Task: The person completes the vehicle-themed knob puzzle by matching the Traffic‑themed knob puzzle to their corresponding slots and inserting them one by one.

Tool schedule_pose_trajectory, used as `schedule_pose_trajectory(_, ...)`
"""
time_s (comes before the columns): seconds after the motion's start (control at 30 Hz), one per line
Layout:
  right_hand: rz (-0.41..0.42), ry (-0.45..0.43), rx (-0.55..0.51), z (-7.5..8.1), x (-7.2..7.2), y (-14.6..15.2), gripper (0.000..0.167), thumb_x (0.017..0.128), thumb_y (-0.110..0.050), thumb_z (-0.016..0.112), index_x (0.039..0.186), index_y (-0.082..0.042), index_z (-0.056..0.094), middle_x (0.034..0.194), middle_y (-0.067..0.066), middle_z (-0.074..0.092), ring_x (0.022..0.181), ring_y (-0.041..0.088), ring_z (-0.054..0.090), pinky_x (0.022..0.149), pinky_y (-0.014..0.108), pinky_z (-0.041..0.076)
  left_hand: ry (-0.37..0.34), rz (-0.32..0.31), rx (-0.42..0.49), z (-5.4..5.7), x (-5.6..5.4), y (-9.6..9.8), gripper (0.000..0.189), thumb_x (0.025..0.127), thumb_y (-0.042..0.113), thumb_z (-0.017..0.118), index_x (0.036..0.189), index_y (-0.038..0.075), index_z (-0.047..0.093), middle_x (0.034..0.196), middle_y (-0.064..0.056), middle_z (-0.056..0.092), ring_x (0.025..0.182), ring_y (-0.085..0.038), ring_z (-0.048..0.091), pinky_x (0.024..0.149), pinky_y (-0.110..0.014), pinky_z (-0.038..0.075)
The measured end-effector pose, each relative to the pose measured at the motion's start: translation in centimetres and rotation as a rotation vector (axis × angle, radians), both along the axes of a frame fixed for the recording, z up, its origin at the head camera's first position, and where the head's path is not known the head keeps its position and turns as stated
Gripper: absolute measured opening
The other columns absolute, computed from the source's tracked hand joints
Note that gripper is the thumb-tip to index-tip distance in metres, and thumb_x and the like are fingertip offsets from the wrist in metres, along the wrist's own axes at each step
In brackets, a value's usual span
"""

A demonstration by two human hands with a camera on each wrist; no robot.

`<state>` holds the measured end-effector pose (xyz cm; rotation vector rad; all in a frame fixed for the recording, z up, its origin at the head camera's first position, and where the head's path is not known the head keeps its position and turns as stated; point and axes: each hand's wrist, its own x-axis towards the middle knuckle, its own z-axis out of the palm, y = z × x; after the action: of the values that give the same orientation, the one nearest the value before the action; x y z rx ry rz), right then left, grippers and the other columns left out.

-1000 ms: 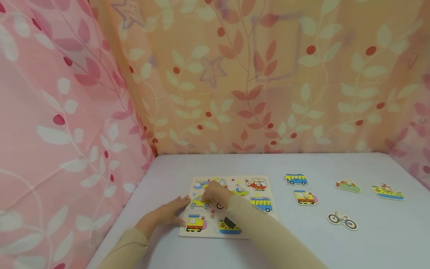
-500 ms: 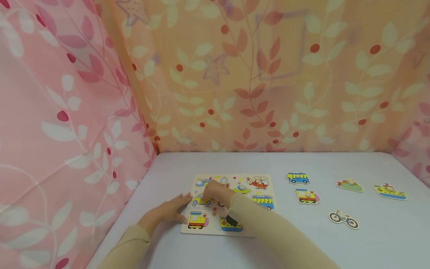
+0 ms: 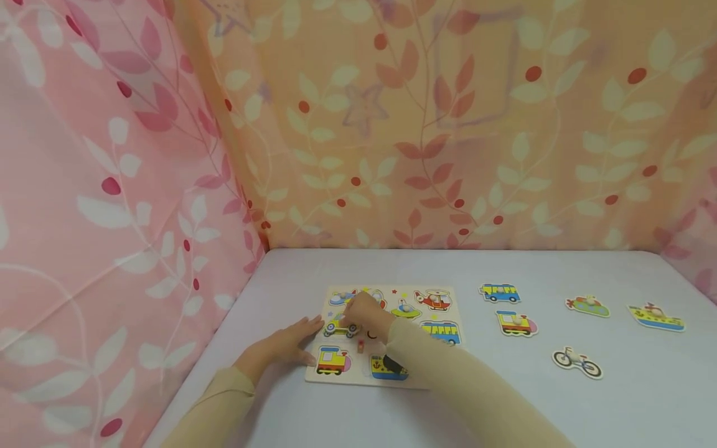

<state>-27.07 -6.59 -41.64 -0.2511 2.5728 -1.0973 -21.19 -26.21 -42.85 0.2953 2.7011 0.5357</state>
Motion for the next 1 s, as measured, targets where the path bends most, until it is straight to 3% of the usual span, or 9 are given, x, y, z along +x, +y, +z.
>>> schedule_pose_trajectory(0.2,0.011,0.000,-0.002,-0.3,0.2,0.1,0.017,0.078,-0.018,0.083,0.080,-0.009,0.069,0.081,0.000,0.064,0.073,0.016,0.056,0.068,0.030,0.049,0.000,-0.003,-0.005,0.2,-0.4,0.3,0.086,0.078,0.029,0.080,0.151,0.014,0.037,0.158,-0.005,0.028,0.146,-0.035,0.017,0.111,-0.063,0.020)
schedule_pose_trajectory(0.4,0.035,0.026,0.040,-0.7,-0.3,0.0,0.016,0.078,-0.018,0.083,0.083,-0.008,0.071,0.082,0.000,0.066,0.077,0.017,0.058,0.079,0.033,0.051,-0.006,0.007,-0.007,0.2,-0.4,0.6,0.086,0.078,0.029,0.080,0.151,0.014,0.037,0.158,-0.005,0.028,0.146,-0.034,0.016,0.111,-0.064,0.018)
schedule_pose_trajectory(0.47,0.087,0.021,0.055,-0.6,-0.6,0.2,0.016,0.080,-0.020,0.081,0.088,-0.008,0.074,0.088,0.001,0.068,0.082,0.016,0.060,0.082,0.032,0.051,-0.004,0.004,-0.017,0.3,-0.3,0.6,0.085,0.079,0.029,0.080,0.151,0.013,0.037,0.158,-0.005,0.028,0.146,-0.034,0.016,0.110,-0.064,0.018)
schedule_pose_trajectory(0.7,0.161,-0.068,-0.116,0.6,-1.3,3.1,0.023,0.083,-0.012,0.077,0.105,-0.006,0.075,0.119,0.010,0.065,0.110,0.026,0.060,0.093,0.038,0.050,0.001,0.012,-0.018,0.1,-0.4,0.7,0.087,0.078,0.032,0.081,0.151,0.015,0.037,0.159,-0.004,0.026,0.146,-0.034,0.015,0.110,-0.066,0.016)
schedule_pose_trajectory(0.87,0.234,-0.030,-0.126,2.2,-1.6,6.2,0.026,0.084,-0.012,0.077,0.109,-0.006,0.073,0.115,0.008,0.064,0.074,0.014,0.052,0.065,0.028,0.046,0.006,0.025,0.010,0.0,0.0,0.5,0.087,0.076,0.028,0.082,0.150,0.014,0.038,0.158,-0.006,0.027,0.146,-0.036,0.016,0.110,-0.066,0.016)
schedule_pose_trajectory(0.93,0.255,-0.021,-0.142,3.0,-1.6,7.6,0.025,0.084,-0.009,0.076,0.109,-0.005,0.073,0.113,0.006,0.065,0.071,0.011,0.050,0.064,0.028,0.046,0.013,0.015,0.035,0.0,0.2,0.3,0.086,0.076,0.025,0.082,0.149,0.011,0.040,0.158,-0.008,0.028,0.145,-0.037,0.017,0.111,-0.064,0.016)
schedule_pose_trajectory(1.0,0.272,-0.017,-0.155,3.8,-1.4,8.9,0.025,0.085,-0.008,0.075,0.109,-0.004,0.073,0.113,0.005,0.066,0.078,0.014,0.056,0.071,0.032,0.051,0.018,0.006,0.054,0.0,0.3,0.1,0.084,0.076,0.023,0.082,0.148,0.010,0.041,0.157,-0.010,0.029,0.145,-0.039,0.018,0.111,-0.064,0.017)
